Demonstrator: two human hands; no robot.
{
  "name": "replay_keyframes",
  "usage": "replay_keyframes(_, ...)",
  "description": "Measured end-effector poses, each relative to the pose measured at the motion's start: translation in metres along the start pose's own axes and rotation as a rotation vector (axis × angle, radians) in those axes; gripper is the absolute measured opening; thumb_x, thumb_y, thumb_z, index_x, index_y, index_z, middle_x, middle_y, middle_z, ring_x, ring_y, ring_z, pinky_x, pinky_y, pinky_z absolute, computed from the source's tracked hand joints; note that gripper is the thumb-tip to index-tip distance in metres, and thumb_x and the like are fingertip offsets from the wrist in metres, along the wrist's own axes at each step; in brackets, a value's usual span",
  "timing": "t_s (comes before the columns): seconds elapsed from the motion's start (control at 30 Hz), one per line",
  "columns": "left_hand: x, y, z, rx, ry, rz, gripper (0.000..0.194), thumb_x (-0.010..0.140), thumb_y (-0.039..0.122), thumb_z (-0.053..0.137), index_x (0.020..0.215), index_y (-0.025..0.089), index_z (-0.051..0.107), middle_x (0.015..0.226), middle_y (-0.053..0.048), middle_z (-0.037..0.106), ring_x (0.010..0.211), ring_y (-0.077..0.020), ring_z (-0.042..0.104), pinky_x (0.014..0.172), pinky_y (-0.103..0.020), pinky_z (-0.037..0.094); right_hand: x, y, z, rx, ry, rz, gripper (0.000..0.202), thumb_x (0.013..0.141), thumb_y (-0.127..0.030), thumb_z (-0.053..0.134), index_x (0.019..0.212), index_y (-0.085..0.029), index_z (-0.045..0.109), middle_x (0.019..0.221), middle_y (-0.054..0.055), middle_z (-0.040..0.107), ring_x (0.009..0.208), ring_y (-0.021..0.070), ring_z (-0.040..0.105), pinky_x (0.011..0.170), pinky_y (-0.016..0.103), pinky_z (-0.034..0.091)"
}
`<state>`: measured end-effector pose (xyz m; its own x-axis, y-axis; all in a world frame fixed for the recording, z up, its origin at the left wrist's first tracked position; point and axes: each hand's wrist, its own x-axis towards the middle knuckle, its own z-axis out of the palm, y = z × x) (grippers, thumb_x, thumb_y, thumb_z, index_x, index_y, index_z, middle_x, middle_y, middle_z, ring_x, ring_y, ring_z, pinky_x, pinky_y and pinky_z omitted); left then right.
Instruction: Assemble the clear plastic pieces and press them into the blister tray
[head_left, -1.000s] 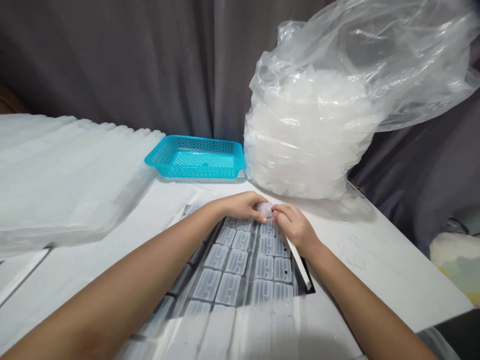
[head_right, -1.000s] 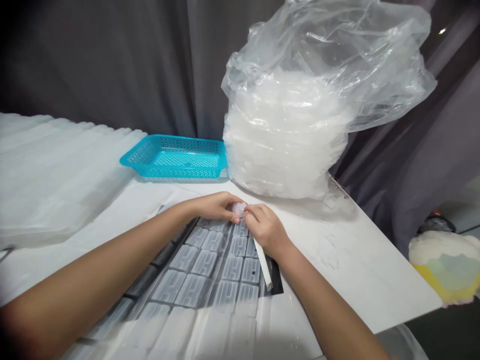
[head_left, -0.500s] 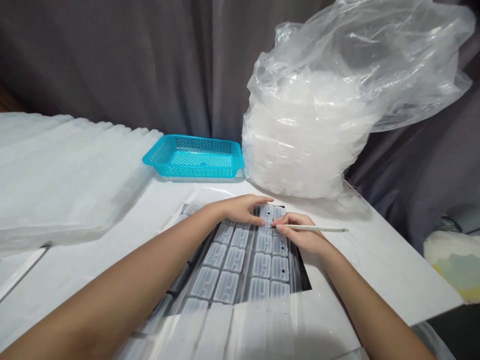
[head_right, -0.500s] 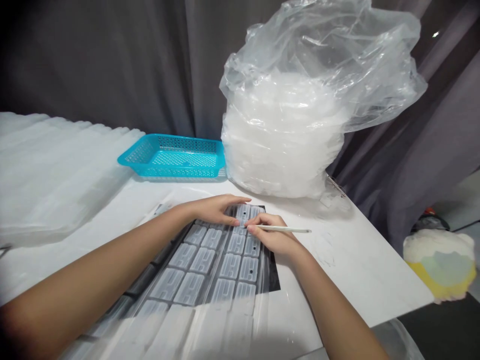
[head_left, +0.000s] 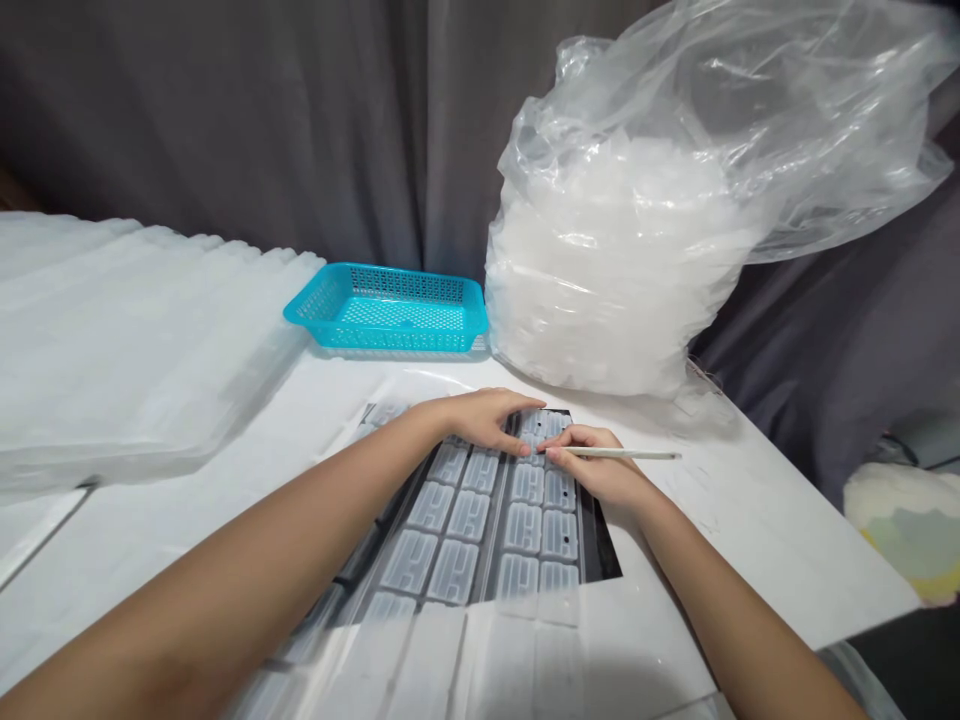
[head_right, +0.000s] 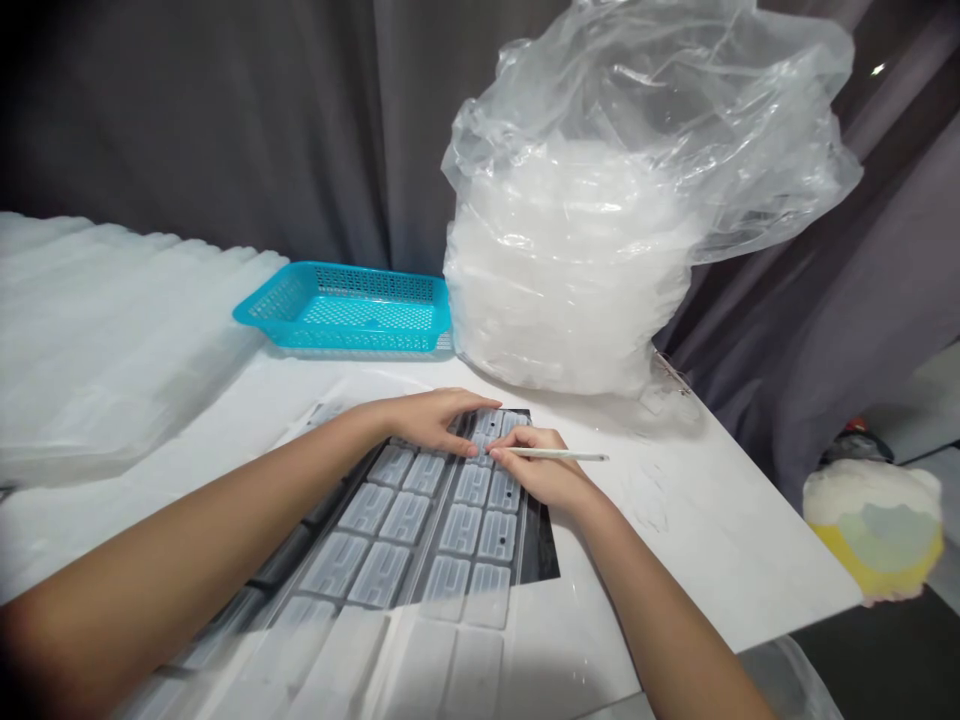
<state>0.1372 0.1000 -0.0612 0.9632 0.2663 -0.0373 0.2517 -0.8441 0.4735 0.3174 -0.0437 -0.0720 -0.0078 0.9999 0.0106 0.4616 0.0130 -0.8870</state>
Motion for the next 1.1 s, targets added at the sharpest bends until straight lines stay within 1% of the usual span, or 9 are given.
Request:
replay_keyframes(0.1,0.000,0.001,0.000,0.018,-0.023,-0.014,0.082,0.076,0.052,0.068,0.140,0.012,0.036,0.140,-0.016,0.043,0.127,-0.0309,0.042,0.104,-0.038,0.032,-0.001,-0.006,0.002,-0.132,-0.024,-0.071,0.016,0.084,-0.031,0.058,0.081,-0.020,0.068,0.094,0.006,0.072,0.083,0.0206,0.066,0.069,0.030,0.048)
replay_keyframes(0.23,0.000,0.004,-0.001,0.056,-0.051,-0.039,0.086,0.074,0.055,0.069,0.141,0.013,0.035,0.140,-0.017,0.042,0.128,-0.0337,0.040,0.106,-0.041,0.030,-0.003,-0.007,0.012,-0.505,-0.056,-0.347,0.019,0.089,-0.026,0.049,0.083,-0.020,0.066,0.085,0.007,0.070,0.080,0.0209,0.063,0.072,0.032,0.047)
replay_keyframes(0.37,0.000,0.008,-0.002,0.093,-0.072,-0.056,0.084,0.075,0.055,0.069,0.141,0.016,0.034,0.142,-0.015,0.040,0.128,-0.0337,0.039,0.105,-0.042,0.028,0.001,0.004,0.006,-0.596,0.195,-0.473,0.018,0.091,-0.024,0.043,0.085,-0.020,0.060,0.084,0.008,0.067,0.084,0.0215,0.061,0.075,0.033,0.048)
replay_keyframes(0.47,-0.001,0.010,-0.003,0.108,-0.071,-0.071,0.083,0.076,0.056,0.067,0.141,0.017,0.034,0.142,-0.014,0.041,0.128,-0.0332,0.039,0.105,-0.041,0.029,0.004,0.007,-0.019,-0.575,0.444,-0.415,0.021,0.091,-0.027,0.041,0.083,-0.019,0.058,0.093,0.013,0.067,0.094,0.0259,0.060,0.083,0.041,0.046)
replay_keyframes(0.53,-0.001,0.009,-0.004,0.112,-0.060,-0.083,0.084,0.076,0.057,0.067,0.141,0.017,0.034,0.141,-0.014,0.042,0.128,-0.0325,0.040,0.104,-0.040,0.030,0.001,0.004,-0.032,-0.515,0.498,-0.299,0.021,0.088,-0.032,0.047,0.078,-0.018,0.059,0.099,0.015,0.067,0.096,0.0283,0.060,0.082,0.043,0.046)
replay_keyframes(0.67,-0.002,0.003,-0.005,0.116,-0.031,-0.111,0.087,0.073,0.058,0.069,0.141,0.015,0.035,0.140,-0.014,0.043,0.126,-0.0315,0.042,0.103,-0.038,0.032,-0.011,-0.011,-0.025,-0.083,0.141,-0.026,0.026,0.083,-0.043,0.056,0.076,-0.018,0.059,0.089,0.008,0.069,0.071,0.0192,0.062,0.060,0.030,0.047)
replay_keyframes(0.77,-0.002,-0.003,-0.005,0.118,-0.015,-0.132,0.087,0.073,0.057,0.070,0.141,0.015,0.036,0.139,-0.014,0.045,0.125,-0.0314,0.043,0.102,-0.037,0.033,-0.015,-0.017,-0.002,0.029,-0.093,-0.010,0.027,0.082,-0.042,0.059,0.071,-0.018,0.058,0.072,0.003,0.065,0.057,0.0133,0.055,0.050,0.023,0.040)
replay_keyframes(0.87,-0.002,-0.006,-0.005,0.121,-0.005,-0.142,0.088,0.072,0.057,0.071,0.140,0.014,0.036,0.138,-0.014,0.046,0.124,-0.0313,0.044,0.102,-0.037,0.033,-0.013,-0.016,0.010,-0.009,-0.111,-0.004,0.025,0.080,-0.039,0.062,0.069,-0.017,0.059,0.065,0.002,0.061,0.056,0.0121,0.052,0.048,0.022,0.036)
replay_keyframes(1.1,-0.002,-0.006,-0.004,0.117,0.005,-0.132,0.087,0.071,0.057,0.071,0.139,0.014,0.038,0.138,-0.014,0.046,0.124,-0.0306,0.045,0.101,-0.035,0.033,-0.013,-0.012,0.005,-0.037,-0.123,-0.012,0.022,0.081,-0.036,0.060,0.072,-0.016,0.062,0.073,0.003,0.064,0.061,0.0130,0.054,0.051,0.024,0.038)
